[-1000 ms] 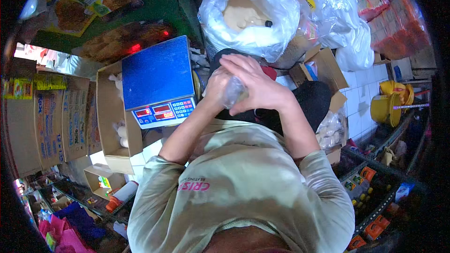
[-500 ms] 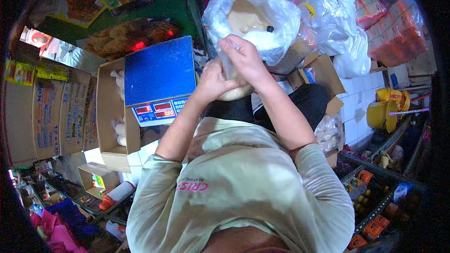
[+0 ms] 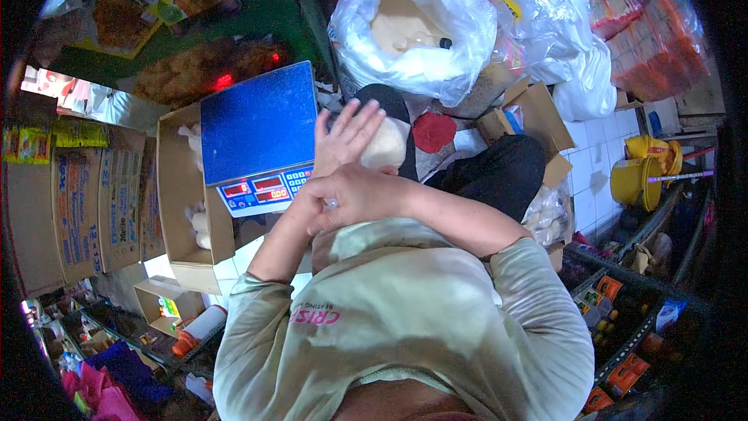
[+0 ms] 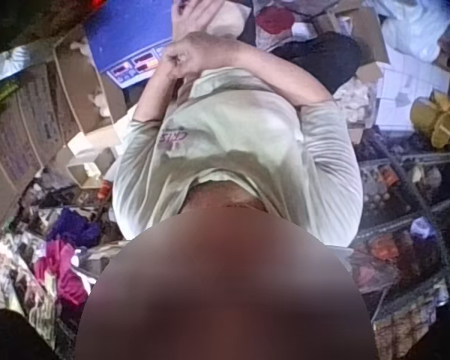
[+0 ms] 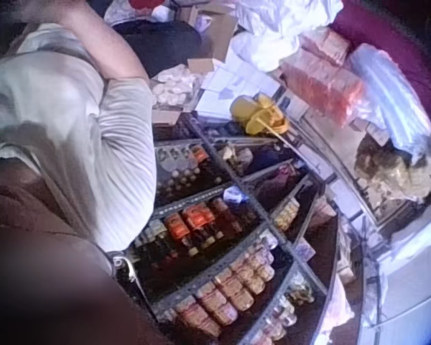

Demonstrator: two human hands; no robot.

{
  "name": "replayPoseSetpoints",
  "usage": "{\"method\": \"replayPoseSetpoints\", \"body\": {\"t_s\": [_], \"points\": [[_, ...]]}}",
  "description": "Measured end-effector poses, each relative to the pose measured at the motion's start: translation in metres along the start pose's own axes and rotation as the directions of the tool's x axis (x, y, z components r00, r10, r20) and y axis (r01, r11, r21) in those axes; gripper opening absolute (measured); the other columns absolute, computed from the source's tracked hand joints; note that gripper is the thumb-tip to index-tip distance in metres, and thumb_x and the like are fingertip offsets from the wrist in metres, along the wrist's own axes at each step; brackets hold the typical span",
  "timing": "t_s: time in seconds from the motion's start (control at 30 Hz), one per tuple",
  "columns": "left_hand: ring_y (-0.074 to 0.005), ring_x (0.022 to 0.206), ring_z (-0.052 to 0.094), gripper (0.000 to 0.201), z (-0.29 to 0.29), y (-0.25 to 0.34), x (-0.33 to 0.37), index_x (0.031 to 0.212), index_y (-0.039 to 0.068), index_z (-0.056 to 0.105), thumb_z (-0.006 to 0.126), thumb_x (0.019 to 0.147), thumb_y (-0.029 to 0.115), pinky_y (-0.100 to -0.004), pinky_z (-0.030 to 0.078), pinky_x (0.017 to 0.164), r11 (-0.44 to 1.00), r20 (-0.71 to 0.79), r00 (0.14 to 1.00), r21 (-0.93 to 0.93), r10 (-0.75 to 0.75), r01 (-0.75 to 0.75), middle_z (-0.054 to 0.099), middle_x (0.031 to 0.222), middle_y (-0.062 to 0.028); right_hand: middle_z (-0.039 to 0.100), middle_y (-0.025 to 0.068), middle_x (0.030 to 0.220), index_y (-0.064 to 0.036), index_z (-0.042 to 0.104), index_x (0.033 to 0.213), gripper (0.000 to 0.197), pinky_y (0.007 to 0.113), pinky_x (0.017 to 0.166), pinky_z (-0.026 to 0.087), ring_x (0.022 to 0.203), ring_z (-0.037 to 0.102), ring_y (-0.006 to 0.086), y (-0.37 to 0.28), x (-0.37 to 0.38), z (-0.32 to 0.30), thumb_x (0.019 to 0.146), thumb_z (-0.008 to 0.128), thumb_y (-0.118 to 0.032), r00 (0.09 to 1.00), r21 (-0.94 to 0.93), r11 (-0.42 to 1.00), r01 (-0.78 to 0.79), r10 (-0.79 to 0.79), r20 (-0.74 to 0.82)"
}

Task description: The recorder uses a plastic scoop to transfer white powder from a large sack into small plastic bags and weighs them on a digital scale.

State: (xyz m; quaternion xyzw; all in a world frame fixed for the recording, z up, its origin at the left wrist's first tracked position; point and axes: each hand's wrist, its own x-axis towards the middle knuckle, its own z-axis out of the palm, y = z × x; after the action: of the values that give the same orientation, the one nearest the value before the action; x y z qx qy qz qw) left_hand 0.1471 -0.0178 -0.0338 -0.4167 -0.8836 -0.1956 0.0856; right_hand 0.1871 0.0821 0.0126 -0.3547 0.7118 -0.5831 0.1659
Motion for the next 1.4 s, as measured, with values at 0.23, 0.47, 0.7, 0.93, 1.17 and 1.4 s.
{"method": "replayPoseSetpoints", "body": {"t_s": [0.23,0.47,0.7,0.93,1.17,1.4], "points": [[-0.0247,0.120,0.039,0.061,0.037,-0.002,-0.021,0.119,0.022,0.052,0.067,0.064,0.042,-0.0387,0.039,0.083,0.968,-0.155,0.956,0.043,0.251,-0.247,0.045,0.129,-0.0004,0.060,0.0059,0.068,-0.0042,0.056,0.076,0.028,0.028,0.060,0.044,0.064,0.057,0.0150,0.000,-0.012,0.007,0.072,0.068,-0.029,0.985,0.258,0.961,-0.094,0.051,0.167],[-0.0286,0.126,0.030,0.071,0.010,0.009,0.002,0.134,0.018,0.029,0.062,0.074,0.036,-0.0478,0.025,0.098,0.983,0.119,0.992,-0.184,0.042,-0.020,0.037,0.135,-0.0046,0.056,0.0038,0.065,-0.0028,0.055,0.074,0.025,0.027,0.057,0.041,0.061,0.051,0.0109,-0.005,0.003,-0.006,0.073,0.068,-0.024,0.999,0.265,0.963,0.037,-0.044,0.020],[-0.0246,0.127,0.030,0.060,0.021,-0.004,0.018,0.130,0.006,0.035,0.054,0.081,0.034,-0.0443,0.022,0.102,0.947,0.235,0.972,-0.316,0.021,0.056,0.037,0.134,-0.0102,0.055,0.0000,0.069,-0.0060,0.054,0.077,0.018,0.023,0.060,0.041,0.065,0.050,0.0070,0.025,0.020,-0.022,0.076,0.067,-0.017,0.937,0.262,0.950,0.171,-0.075,-0.340],[-0.0206,0.116,0.043,0.044,0.049,-0.038,0.045,0.121,0.004,0.045,0.055,0.083,0.022,-0.0353,0.032,0.098,0.608,0.355,0.933,-0.729,-0.056,0.314,0.047,0.123,-0.0114,0.053,-0.0042,0.071,-0.0082,0.055,0.079,0.010,0.019,0.062,0.040,0.068,0.049,0.0039,0.027,0.039,-0.070,0.078,0.065,-0.012,0.827,0.577,0.796,0.183,0.192,-0.528],[-0.0267,0.115,0.043,0.050,0.026,-0.039,0.063,0.119,0.005,0.046,0.060,0.076,0.025,-0.0365,0.030,0.098,0.615,0.331,0.944,-0.746,0.007,0.257,0.048,0.121,-0.0151,0.053,-0.0044,0.072,-0.0081,0.056,0.079,0.013,0.019,0.060,0.037,0.066,0.046,0.0040,0.013,0.046,-0.085,0.077,0.067,-0.015,0.790,0.634,0.748,0.198,0.261,-0.555],[-0.0307,0.110,0.046,0.037,0.031,-0.044,0.044,0.110,0.004,0.052,0.057,0.076,0.019,-0.0397,0.035,0.092,0.757,0.166,0.985,-0.639,-0.035,0.135,0.052,0.112,-0.0182,0.051,-0.0044,0.070,-0.0094,0.055,0.081,0.012,0.018,0.055,0.036,0.061,0.045,0.0035,0.018,0.040,-0.083,0.077,0.066,-0.014,0.812,0.702,0.689,0.181,0.298,-0.502]]}}
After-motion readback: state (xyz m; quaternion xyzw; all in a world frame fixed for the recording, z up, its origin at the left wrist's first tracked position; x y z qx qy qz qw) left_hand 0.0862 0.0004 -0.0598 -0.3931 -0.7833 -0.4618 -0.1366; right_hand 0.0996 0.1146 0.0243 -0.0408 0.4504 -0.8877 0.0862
